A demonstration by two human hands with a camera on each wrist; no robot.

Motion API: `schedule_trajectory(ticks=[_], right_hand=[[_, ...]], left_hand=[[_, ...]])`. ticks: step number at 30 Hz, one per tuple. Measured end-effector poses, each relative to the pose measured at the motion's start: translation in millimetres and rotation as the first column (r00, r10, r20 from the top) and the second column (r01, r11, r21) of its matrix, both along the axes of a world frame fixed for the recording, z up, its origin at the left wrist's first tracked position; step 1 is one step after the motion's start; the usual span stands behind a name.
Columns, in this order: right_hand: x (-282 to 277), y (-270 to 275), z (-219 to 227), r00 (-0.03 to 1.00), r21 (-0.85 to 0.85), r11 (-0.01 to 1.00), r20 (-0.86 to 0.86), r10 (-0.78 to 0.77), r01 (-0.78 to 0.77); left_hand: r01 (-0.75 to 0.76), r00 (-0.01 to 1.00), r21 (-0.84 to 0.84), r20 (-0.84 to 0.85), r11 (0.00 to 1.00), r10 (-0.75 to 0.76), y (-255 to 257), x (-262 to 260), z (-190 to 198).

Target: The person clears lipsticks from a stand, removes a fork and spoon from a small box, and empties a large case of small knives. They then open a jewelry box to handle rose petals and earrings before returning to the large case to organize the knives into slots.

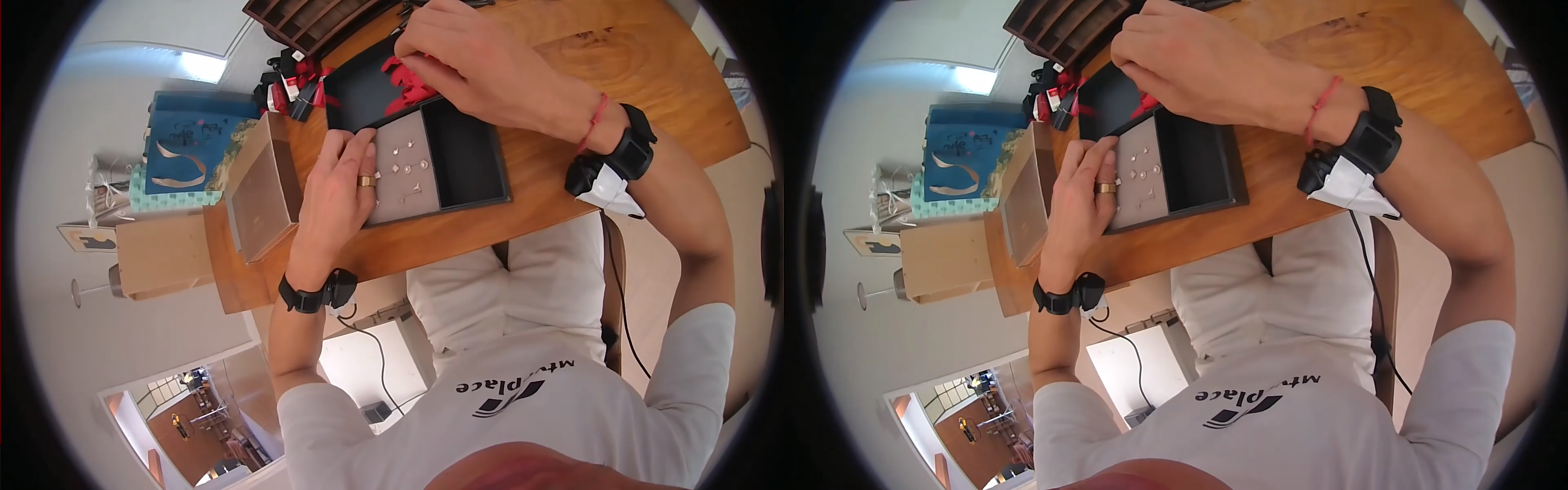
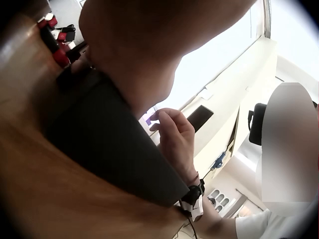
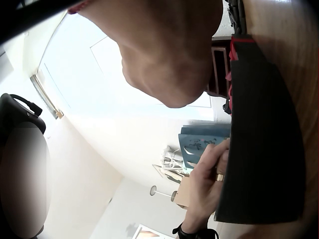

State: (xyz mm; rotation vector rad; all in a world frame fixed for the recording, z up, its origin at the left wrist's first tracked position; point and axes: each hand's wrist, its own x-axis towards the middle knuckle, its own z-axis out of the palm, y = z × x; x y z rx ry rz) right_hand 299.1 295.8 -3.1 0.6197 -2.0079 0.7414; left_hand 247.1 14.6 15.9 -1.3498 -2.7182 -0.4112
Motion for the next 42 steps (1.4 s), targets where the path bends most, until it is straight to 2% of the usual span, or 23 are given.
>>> schedule_trajectory(ticks=[3, 7, 9, 12, 16, 18, 23, 25, 29, 32, 34, 38, 40, 41, 42], right_hand=[[-9, 3, -6, 0.999, 0.069, 0.998, -0.046, -0.005, 0.009], [2, 3, 1, 0.998, 0.148, 0.987, -0.028, -0.060, 0.064], [-6, -2, -13, 0.998, -0.033, 0.998, -0.013, -0.055, 0.054], [-9, 0, -12, 0.997, -0.008, 0.997, -0.010, -0.077, 0.077], [-6, -1, -10, 0.997, -0.014, 0.998, 0.035, -0.062, 0.062], [-7, -2, -11, 0.997, -0.025, 0.998, -0.052, -0.061, 0.060], [-8, -1, -11, 0.994, -0.010, 0.998, -0.091, -0.063, 0.062], [-7, -1, -11, 0.992, 0.000, 0.997, -0.107, -0.072, 0.072], [-10, 0, -12, 0.987, 0.054, 0.994, -0.135, -0.091, 0.099], [-11, 1, -13, 0.985, 0.067, 0.992, -0.140, -0.099, 0.109], [-10, 2, -13, 0.986, 0.070, 0.992, -0.133, -0.095, 0.105], [-10, 2, -12, 0.987, 0.087, 0.990, -0.129, -0.097, 0.109], [-10, 2, -13, 0.986, 0.097, 0.988, -0.123, -0.110, 0.122], [-10, 2, -13, 0.987, 0.092, 0.989, -0.121, -0.108, 0.120], [-10, 3, -14, 0.987, 0.086, 0.989, -0.119, -0.106, 0.116]], left_hand=[[0.035, 0.994, 0.006, -0.109, 0.999, -0.034, 1, 0, 1], [0.009, 1.000, 0.017, -0.024, 1.000, -0.008, 5, 1, 0], [-0.027, 0.998, 0.068, 0.061, 0.997, 0.023, 6, -3, -3], [0.050, 0.997, 0.155, 0.046, 0.987, -0.057, 4, -9, -6], [0.025, 0.998, 0.160, 0.060, 0.987, -0.035, 4, -11, -9], [0.019, 0.997, 0.168, 0.069, 0.986, -0.031, 6, -11, -9], [0.056, 0.996, 0.172, 0.055, 0.983, -0.066, 2, -15, -11], [0.135, 0.984, 0.115, -0.131, 0.984, -0.120, 2, -16, -11], [0.112, 0.993, 0.129, -0.061, 0.985, -0.105, -1, -17, -9], [0.156, 0.987, 0.127, -0.047, 0.980, -0.151, -5, -21, -8], [0.156, 0.988, 0.215, -0.023, 0.964, -0.155, -7, -24, -11], [0.117, 0.991, 0.261, -0.089, 0.958, -0.097, -10, -23, -13], [0.016, 0.994, 0.301, 0.097, 0.954, -0.047, -12, -25, -5], [0.015, 0.994, 0.301, 0.099, 0.953, -0.047, -12, -27, 3], [-0.132, 0.931, 0.265, 0.364, 0.955, 0.028, -13, -28, 13]])
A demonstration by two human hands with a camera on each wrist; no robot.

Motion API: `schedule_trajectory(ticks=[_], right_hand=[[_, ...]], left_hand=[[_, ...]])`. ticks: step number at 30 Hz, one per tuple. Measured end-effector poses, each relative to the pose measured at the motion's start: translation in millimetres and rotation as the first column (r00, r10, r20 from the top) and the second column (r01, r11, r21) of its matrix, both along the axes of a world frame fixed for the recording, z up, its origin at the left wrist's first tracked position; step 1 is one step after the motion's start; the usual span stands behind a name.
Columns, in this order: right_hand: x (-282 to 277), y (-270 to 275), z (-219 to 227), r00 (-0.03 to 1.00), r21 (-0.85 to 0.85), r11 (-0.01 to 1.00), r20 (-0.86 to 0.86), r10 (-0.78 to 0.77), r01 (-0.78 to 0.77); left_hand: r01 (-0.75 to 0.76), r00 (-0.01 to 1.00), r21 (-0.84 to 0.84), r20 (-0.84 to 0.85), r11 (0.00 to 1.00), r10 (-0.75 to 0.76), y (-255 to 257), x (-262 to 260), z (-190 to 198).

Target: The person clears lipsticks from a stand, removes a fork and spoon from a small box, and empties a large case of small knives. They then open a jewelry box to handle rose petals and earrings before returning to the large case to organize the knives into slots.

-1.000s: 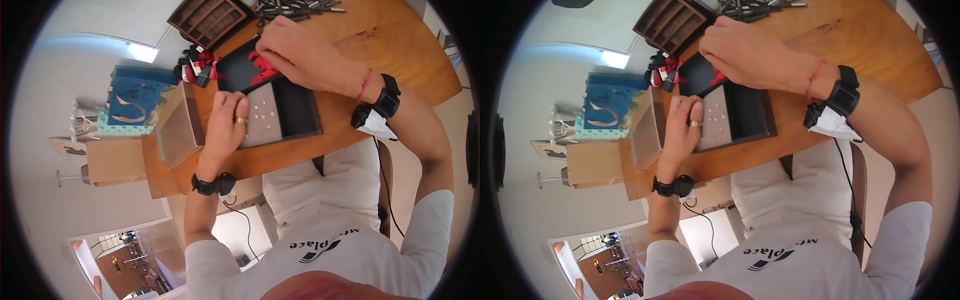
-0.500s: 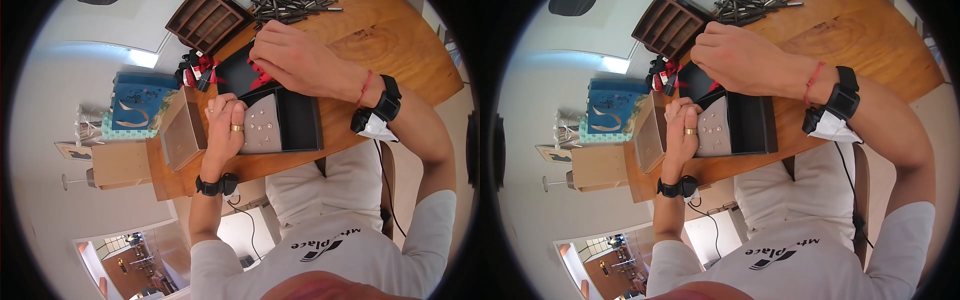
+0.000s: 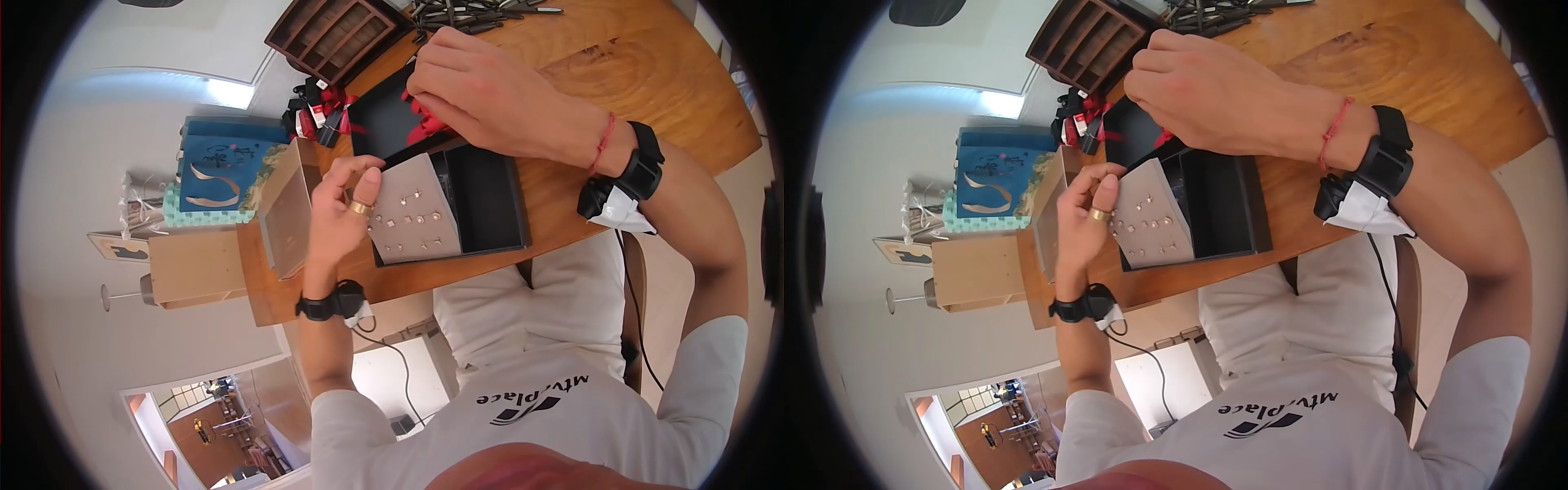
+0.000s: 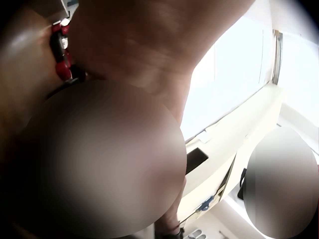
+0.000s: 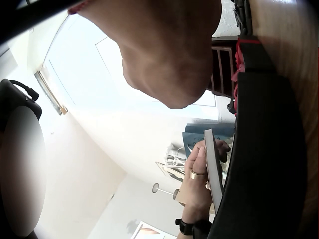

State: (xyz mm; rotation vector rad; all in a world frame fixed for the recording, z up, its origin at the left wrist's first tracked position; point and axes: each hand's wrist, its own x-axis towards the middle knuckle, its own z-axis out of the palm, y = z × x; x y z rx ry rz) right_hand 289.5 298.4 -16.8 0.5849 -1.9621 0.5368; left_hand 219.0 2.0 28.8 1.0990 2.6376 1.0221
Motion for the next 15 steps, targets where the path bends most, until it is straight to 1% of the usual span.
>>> schedule_trajectory(ticks=[1, 2, 3, 4, 5, 6, 8, 9, 11, 12, 14, 15], right_hand=[[2, 1, 1, 1.000, 0.000, 1.000, 0.001, 0.004, -0.004], [5, 3, 3, 0.999, 0.009, 1.000, 0.039, 0.007, -0.007], [5, 2, 4, 0.997, 0.019, 1.000, 0.074, 0.011, -0.013], [3, 1, 3, 0.997, 0.017, 1.000, 0.071, 0.019, -0.020], [2, 0, 2, 1.000, 0.002, 1.000, 0.030, 0.002, -0.002], [1, 1, 2, 1.000, -0.013, 1.000, -0.009, -0.018, 0.018], [2, 3, 2, 1.000, -0.021, 1.000, 0.018, -0.006, 0.006], [2, 4, 3, 0.999, -0.031, 1.000, 0.042, 0.007, -0.006], [6, 7, 8, 0.998, -0.050, 0.998, 0.060, 0.033, -0.030], [8, 7, 10, 0.995, -0.074, 0.996, 0.082, 0.056, -0.050], [9, 9, 11, 0.992, -0.078, 0.996, 0.107, 0.060, -0.052], [10, 10, 12, 0.989, -0.083, 0.995, 0.132, 0.063, -0.053]], left_hand=[[-0.071, 0.961, -0.031, 0.267, 0.997, 0.077, -1, -2, 10], [0.004, 0.978, -0.073, 0.210, 0.997, 0.011, 0, -6, 16], [-0.005, 0.978, -0.075, 0.207, 0.997, 0.021, -1, -12, 23], [0.072, 0.963, -0.125, 0.267, 0.990, -0.036, -2, -18, 29], [0.154, 0.939, -0.168, 0.332, 0.974, -0.091, -3, -24, 33], [0.152, 0.939, -0.166, 0.333, 0.974, -0.090, -5, -29, 35], [0.218, 0.876, -0.103, 0.459, 0.971, -0.148, -7, -36, 36], [0.215, 0.876, -0.100, 0.459, 0.972, -0.147, -7, -37, 36], [0.137, 0.894, -0.103, 0.441, 0.985, -0.078, -7, -39, 36], [0.135, 0.895, -0.102, 0.440, 0.986, -0.077, -9, -43, 36], [0.082, 0.834, -0.040, 0.550, 0.996, -0.047, -13, -51, 37], [0.082, 0.833, -0.039, 0.551, 0.996, -0.047, -13, -54, 38]])
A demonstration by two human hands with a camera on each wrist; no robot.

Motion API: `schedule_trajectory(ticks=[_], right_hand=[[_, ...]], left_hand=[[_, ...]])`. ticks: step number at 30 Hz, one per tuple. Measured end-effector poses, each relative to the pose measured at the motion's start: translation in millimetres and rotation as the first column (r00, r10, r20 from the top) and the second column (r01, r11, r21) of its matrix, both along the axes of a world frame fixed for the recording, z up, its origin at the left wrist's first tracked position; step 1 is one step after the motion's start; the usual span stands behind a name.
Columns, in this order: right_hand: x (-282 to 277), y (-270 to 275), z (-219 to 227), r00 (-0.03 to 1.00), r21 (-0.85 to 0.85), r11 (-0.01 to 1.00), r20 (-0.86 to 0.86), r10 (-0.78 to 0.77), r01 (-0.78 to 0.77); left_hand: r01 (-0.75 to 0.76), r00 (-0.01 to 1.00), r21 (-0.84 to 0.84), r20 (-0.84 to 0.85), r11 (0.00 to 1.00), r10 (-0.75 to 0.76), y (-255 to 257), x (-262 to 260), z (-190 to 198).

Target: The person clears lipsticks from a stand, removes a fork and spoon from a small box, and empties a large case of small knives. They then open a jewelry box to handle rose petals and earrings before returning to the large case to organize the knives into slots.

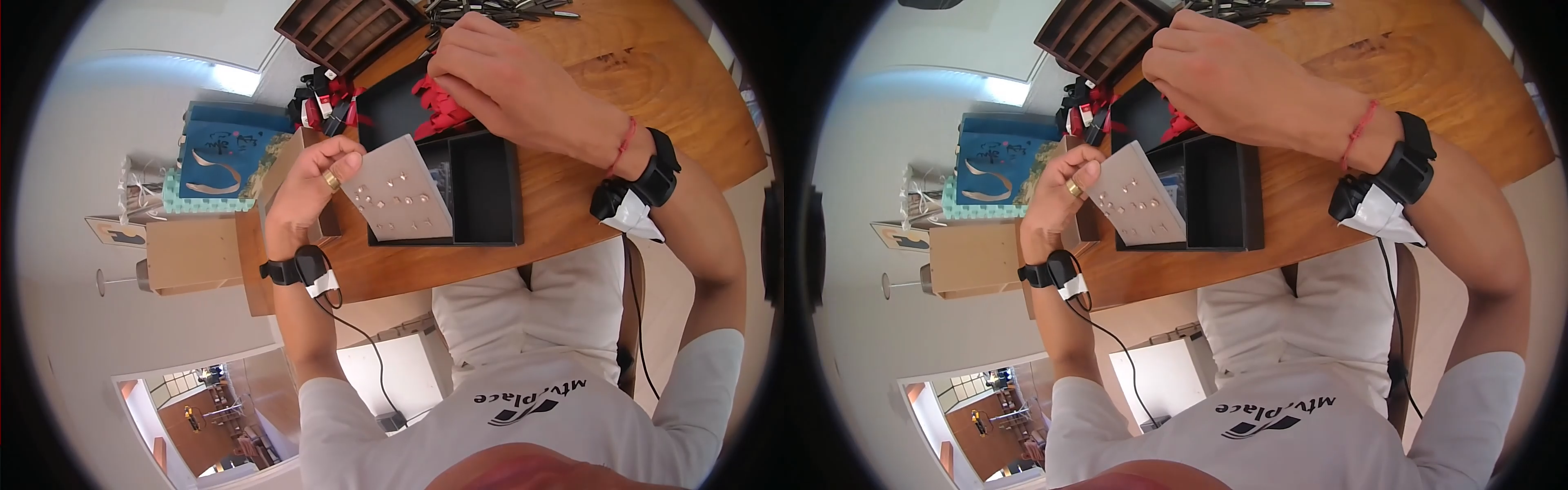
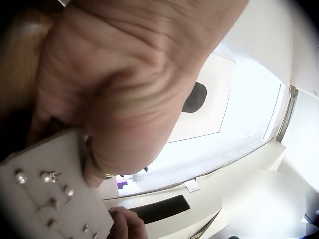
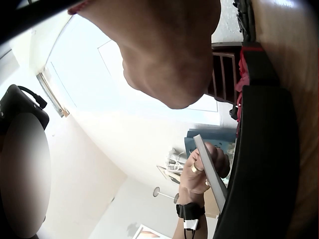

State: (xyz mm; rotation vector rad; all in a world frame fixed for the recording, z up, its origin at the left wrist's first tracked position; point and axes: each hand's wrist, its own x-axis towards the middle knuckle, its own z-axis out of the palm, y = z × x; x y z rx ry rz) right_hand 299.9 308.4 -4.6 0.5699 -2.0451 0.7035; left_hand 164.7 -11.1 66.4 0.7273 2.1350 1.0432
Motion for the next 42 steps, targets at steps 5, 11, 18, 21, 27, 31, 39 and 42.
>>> schedule_trajectory(ticks=[5, 11, 18, 21, 27, 31, 39, 42], right_hand=[[-4, 6, 4, 0.982, 0.184, 0.983, -0.187, 0.004, 0.030], [1, 6, 4, 0.989, 0.141, 0.990, -0.147, 0.002, 0.019], [1, 8, 7, 0.989, 0.142, 0.989, -0.147, -0.008, 0.029], [-3, 9, 4, 0.989, 0.134, 0.991, -0.151, -0.005, 0.026], [0, 7, 4, 0.994, 0.073, 0.997, -0.108, 0.011, -0.003], [-2, 5, 0, 0.994, 0.043, 0.999, -0.106, 0.029, -0.024], [-2, 5, 4, 0.998, 0.130, 0.992, -0.066, 0.020, -0.011], [-3, 6, 2, 0.999, 0.112, 0.993, -0.045, 0.030, -0.025]], left_hand=[[-0.072, 0.993, 0.142, 0.100, 0.987, 0.058, -4, -15, 2], [-0.194, 0.981, 0.279, 0.058, 0.941, 0.185, 5, -32, 18], [-0.277, 0.835, 0.433, -0.334, 0.858, 0.438, 10, -61, 18], [-0.026, 0.621, 0.314, -0.739, 0.949, 0.262, 19, -47, 2], [0.063, 0.268, 0.020, -0.964, 0.998, 0.002, 36, -14, -34], [0.129, 0.324, 0.119, -0.943, 0.984, 0.072, 31, -15, -47], [0.091, 0.308, 0.361, -0.896, 0.928, 0.319, 33, -20, -69], [0.126, 0.355, 0.326, -0.897, 0.937, 0.264, 33, -23, -74]])
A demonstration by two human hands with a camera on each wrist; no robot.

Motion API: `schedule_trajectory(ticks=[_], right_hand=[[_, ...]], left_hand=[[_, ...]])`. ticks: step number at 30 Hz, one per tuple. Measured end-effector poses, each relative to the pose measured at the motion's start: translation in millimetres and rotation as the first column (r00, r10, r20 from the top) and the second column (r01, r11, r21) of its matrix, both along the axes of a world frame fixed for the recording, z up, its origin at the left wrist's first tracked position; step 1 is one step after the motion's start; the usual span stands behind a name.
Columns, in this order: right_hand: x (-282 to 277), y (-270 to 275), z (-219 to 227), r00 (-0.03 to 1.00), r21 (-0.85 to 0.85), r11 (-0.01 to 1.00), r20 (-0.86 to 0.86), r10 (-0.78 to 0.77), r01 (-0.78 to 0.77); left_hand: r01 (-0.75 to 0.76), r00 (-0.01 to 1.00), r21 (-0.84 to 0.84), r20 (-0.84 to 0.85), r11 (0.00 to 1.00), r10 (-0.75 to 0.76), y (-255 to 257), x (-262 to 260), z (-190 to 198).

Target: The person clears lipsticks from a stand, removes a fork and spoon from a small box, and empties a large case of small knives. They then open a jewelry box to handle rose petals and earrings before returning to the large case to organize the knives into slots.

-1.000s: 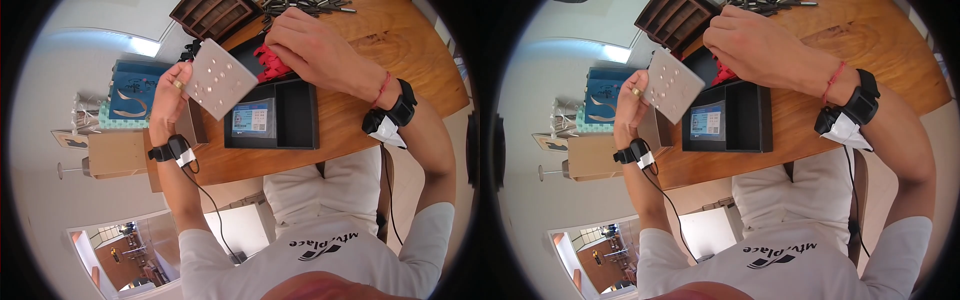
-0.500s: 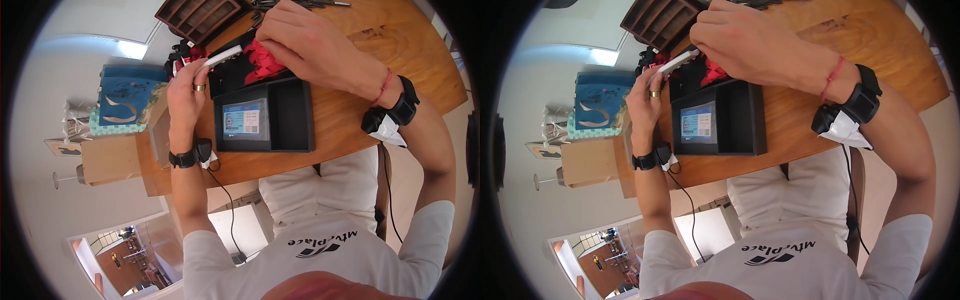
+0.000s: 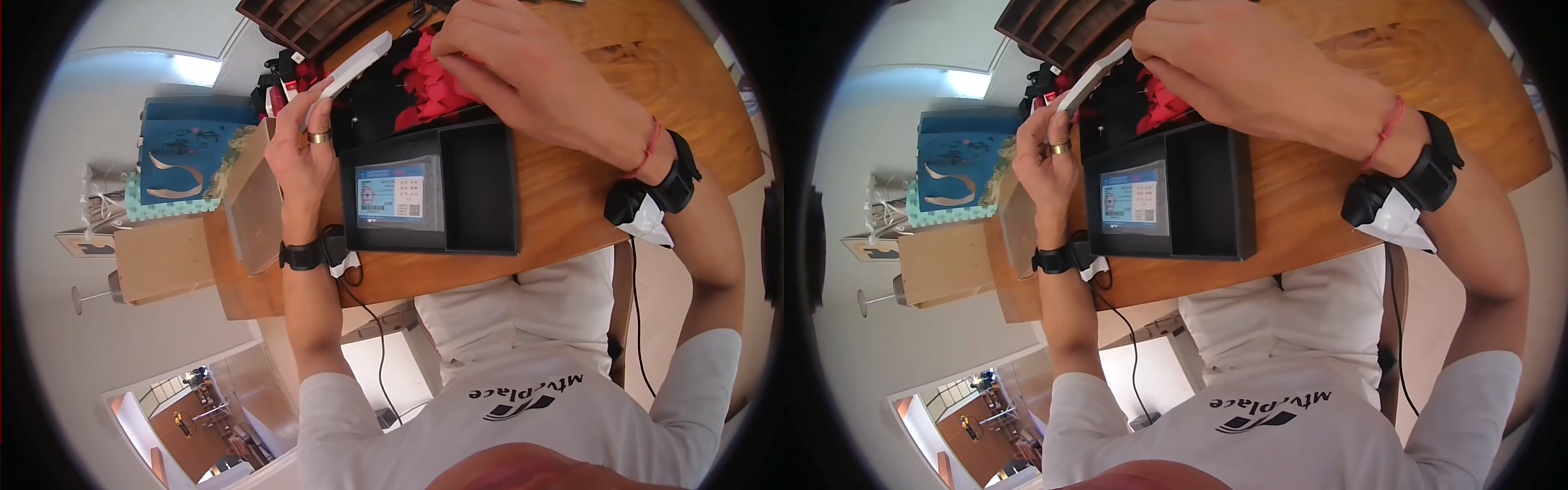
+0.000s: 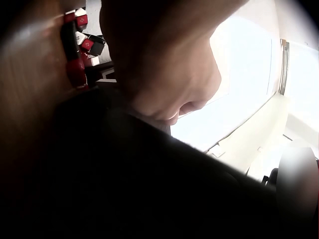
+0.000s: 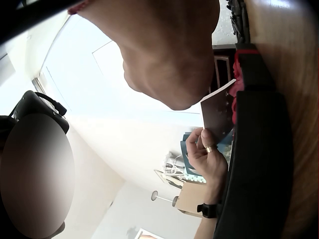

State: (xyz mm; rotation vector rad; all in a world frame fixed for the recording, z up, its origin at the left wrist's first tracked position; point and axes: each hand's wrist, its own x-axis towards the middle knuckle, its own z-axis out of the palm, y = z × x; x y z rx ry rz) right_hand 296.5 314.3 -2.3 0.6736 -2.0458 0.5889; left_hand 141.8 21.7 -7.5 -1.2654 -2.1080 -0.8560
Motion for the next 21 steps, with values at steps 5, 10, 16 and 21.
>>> schedule_trajectory(ticks=[5, 10, 16, 21], right_hand=[[-1, -2, -1, 1.000, -0.033, 0.999, -0.007, 0.030, -0.030], [-3, -1, -7, 0.997, -0.050, 0.996, 0.027, 0.078, -0.077], [10, -10, 6, 0.965, 0.016, 0.996, 0.244, -0.092, 0.090], [7, -16, 3, 0.971, 0.054, 0.995, 0.223, -0.089, 0.079]], left_hand=[[0.067, 0.991, -0.115, 0.127, 0.991, -0.052, -4, 6, 6], [0.109, 0.984, -0.153, 0.154, 0.982, -0.085, -13, 1, 4], [-0.163, 0.894, 0.056, 0.432, 0.985, 0.123, -16, -13, -8], [-0.210, 0.857, -0.156, 0.446, 0.965, 0.258, -18, -27, -22]])
